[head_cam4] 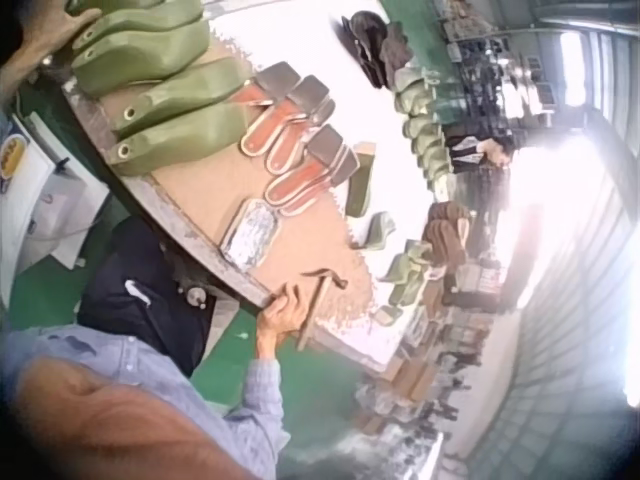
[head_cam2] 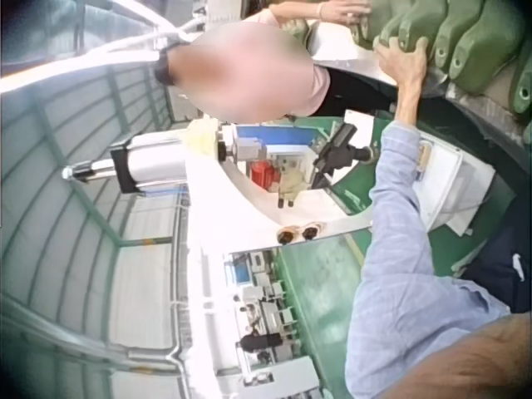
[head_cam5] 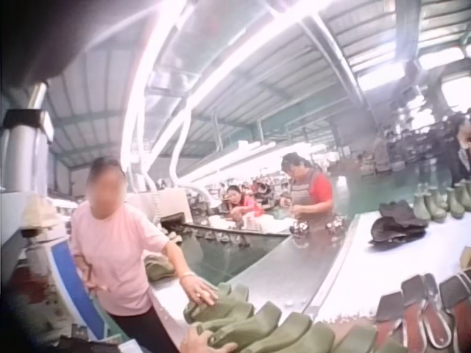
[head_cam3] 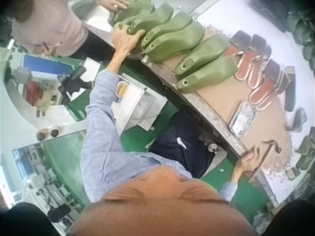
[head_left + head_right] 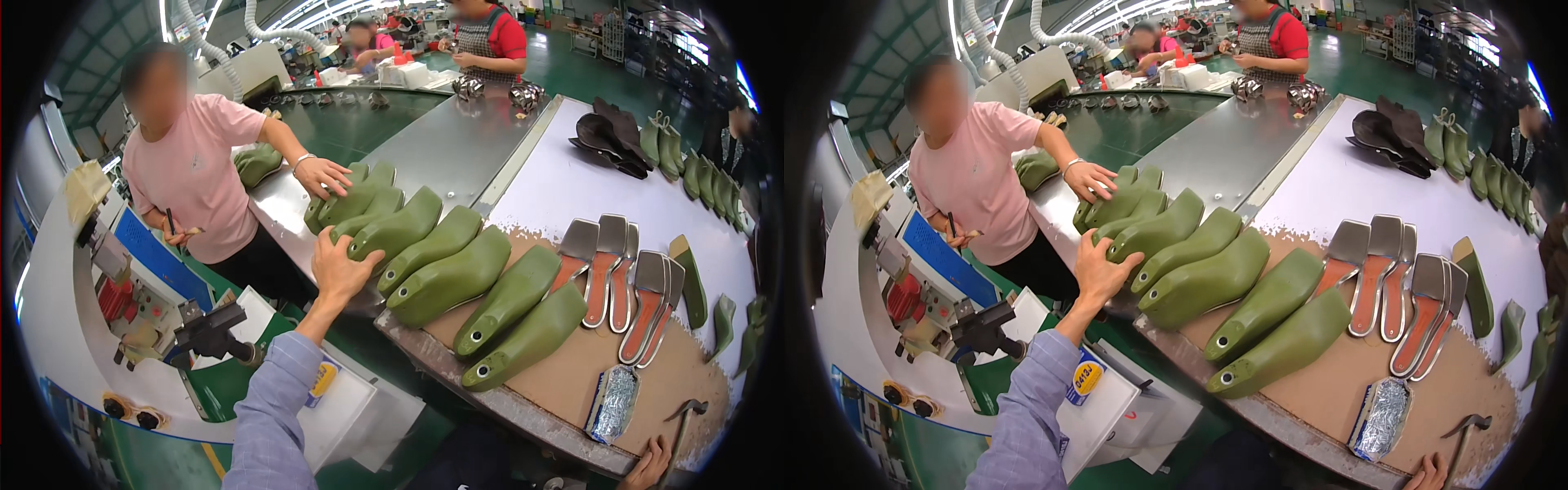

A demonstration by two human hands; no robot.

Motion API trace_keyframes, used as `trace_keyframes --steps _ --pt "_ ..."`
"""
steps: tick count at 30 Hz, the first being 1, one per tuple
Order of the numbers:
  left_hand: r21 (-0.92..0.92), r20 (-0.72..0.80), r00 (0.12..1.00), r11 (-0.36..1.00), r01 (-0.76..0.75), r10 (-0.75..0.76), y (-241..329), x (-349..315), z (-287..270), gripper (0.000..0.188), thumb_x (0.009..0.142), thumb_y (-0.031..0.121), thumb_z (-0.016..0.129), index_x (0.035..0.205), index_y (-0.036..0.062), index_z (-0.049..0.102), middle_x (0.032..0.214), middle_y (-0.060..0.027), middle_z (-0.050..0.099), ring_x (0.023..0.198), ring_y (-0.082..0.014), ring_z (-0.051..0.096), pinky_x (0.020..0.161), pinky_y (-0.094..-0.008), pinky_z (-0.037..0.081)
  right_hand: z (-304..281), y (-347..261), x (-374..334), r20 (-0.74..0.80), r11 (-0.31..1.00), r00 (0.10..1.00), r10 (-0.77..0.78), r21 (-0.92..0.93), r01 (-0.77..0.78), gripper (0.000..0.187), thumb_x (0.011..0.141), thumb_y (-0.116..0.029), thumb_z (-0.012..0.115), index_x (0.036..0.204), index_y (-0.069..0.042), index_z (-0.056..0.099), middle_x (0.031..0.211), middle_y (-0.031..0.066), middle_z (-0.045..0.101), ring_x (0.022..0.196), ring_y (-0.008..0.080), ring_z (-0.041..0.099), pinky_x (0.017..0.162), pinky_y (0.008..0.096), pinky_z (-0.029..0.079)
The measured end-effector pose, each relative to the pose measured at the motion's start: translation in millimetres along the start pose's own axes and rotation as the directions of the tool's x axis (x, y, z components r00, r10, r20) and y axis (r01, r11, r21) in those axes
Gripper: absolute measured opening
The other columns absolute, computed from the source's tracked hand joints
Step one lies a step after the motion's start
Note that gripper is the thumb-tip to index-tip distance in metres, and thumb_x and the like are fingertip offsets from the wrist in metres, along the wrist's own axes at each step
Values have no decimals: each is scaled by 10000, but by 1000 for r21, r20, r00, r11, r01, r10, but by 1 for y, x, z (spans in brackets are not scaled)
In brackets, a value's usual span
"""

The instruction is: The person repeatedly picks up green shoe uppers and insoles, aligns them, and uses a hammer to drive nails into the insole to attach the upper. They handle multiple pairs sequentially, placing finished units aside on the table.

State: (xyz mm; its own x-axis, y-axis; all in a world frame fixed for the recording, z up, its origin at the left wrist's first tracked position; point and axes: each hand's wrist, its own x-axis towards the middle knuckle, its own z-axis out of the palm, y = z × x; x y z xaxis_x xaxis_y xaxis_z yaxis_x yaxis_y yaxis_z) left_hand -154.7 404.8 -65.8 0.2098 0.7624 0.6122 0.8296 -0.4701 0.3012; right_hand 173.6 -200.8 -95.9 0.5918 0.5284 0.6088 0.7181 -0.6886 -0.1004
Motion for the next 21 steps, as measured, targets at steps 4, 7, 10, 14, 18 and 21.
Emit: trace_keyframes --steps 4,7,10,14,18,21 --pt "7 10 999 999 -50 50 -10 5 2 583 673 449 900 997 -3 723 1354 -264 520 1230 -429 526 1000 -506 461 -3 3 -2 45 999 999 16 -39 -14 349 1036 -227 477 1116 -49 766 1199 177 709 1094 386 658 974 485 507" --pt "25 1 999 998 -49 49 -13 9 3 587 677 450 900 1001 -7 723 1352 -266 520 1229 -433 524 1001 -504 461 -4 2 -1 66 999 998 24 -30 -22 345 1032 -224 481 1123 -43 759 1208 183 702 1102 393 651 974 489 504" --pt "36 3 999 999 -34 34 -16 17 10 618 694 462 892 1011 -38 716 1360 -282 518 1247 -438 520 1020 -495 460 -5 1 -1 78 999 996 37 -17 -36 333 1021 -218 492 1132 -44 753 1210 189 698 1108 397 646 974 491 501" --pt "82 0 999 996 -41 41 -46 42 23 657 701 502 874 1038 -43 727 1361 -263 527 1239 -427 518 1032 -472 451 -11 0 -3 92 998 994 65 -4 -64 321 1009 -215 500 1133 -52 748 1210 187 698 1120 392 640 992 491 486" --pt "284 -100 990 951 121 -96 -133 96 50 691 768 556 787 1116 -38 720 1390 -283 540 1286 -434 511 1076 -496 426 -10 -1 0 84 998 994 68 3 -69 333 1012 -223 485 1115 -52 751 1197 178 705 1133 382 637 1012 492 472" --pt "384 -127 969 890 246 -213 -199 130 61 701 818 503 779 1207 -64 641 1418 -290 501 1296 -447 492 1083 -508 415 1 11 -7 123 989 985 124 65 -133 242 985 -169 463 1033 -5 635 1204 219 594 1136 409 539 1020 490 388"
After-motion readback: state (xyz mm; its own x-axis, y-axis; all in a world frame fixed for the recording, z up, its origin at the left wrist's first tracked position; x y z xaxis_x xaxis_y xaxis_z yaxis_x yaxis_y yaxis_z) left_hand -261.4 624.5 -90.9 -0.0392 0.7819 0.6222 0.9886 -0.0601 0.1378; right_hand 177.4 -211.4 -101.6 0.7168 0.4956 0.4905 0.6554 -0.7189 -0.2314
